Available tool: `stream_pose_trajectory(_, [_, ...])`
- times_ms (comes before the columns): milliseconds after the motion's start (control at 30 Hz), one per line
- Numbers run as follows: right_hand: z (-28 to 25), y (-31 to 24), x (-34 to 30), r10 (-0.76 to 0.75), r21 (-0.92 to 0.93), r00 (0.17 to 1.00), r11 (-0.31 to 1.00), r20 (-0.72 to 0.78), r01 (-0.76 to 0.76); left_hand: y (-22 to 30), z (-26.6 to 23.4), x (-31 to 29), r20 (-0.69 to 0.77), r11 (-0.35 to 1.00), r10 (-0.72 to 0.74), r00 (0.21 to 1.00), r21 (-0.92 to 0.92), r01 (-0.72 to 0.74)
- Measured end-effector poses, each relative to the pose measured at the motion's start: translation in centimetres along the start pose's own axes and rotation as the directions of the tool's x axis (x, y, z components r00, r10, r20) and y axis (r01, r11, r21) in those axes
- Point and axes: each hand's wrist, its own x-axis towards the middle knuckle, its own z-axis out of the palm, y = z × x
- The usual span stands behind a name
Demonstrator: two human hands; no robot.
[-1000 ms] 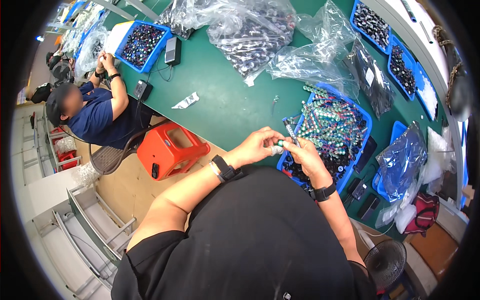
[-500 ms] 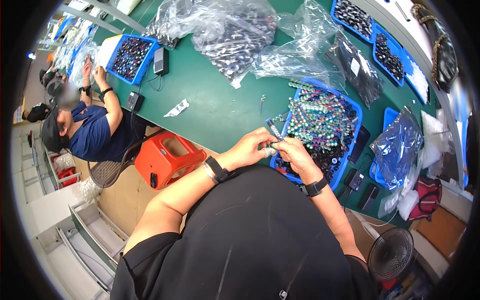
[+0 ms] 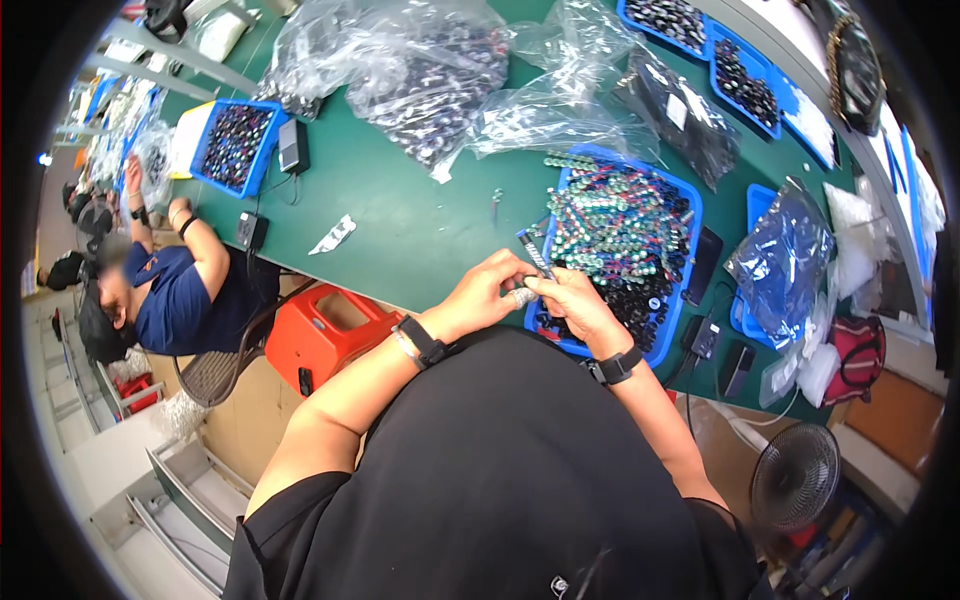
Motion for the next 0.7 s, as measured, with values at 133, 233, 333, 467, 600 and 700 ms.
stream_pose_trajectory(133, [-0.7, 0.3, -0.2, 0.010, 0.006, 1.000, 1.000, 0.025, -0.010, 0.8, 0.1, 0.4, 0.011, 1.000, 0.024, 1.000, -0.003, -0.024])
stream_pose_trajectory(233, [-0.9, 0.0, -0.6, -0.024, -0.006, 0.999, 1.000, 0.040, 0.025, 0.8, 0.4, 0.6, 0.033, 0.998, 0.059, 0.998, 0.024, -0.060])
stream_pose_trajectory(333, [-0.7, -0.9, -1.2, -0.061, -0.005, 0.998, 0.998, 0.024, 0.061, 0.9, 0.7, 0.8, 0.020, 0.999, 0.051, 0.998, -0.002, -0.051])
stream_pose_trajectory(467, [-1.3, 0.5, -0.5, -0.087, -0.024, 0.996, 0.996, 0.006, 0.087, 1.0, 1.0, 1.1, 0.042, 0.999, 0.040, 0.998, 0.031, -0.041])
stream_pose_trajectory(600, [-1.9, 0.1, -1.1, -0.083, -0.108, 0.996, 0.991, -0.016, 0.081, 1.8, 1.3, 1.6, 0.074, 0.999, -0.007, 0.997, 0.034, 0.005])
stream_pose_trajectory(700, [-2.1, 0.0, -2.0, -0.146, -0.105, 0.985, 0.985, -0.093, 0.136, 1.4, 1.8, 1.6, 0.051, 0.997, -0.028, 0.998, 0.075, 0.024])
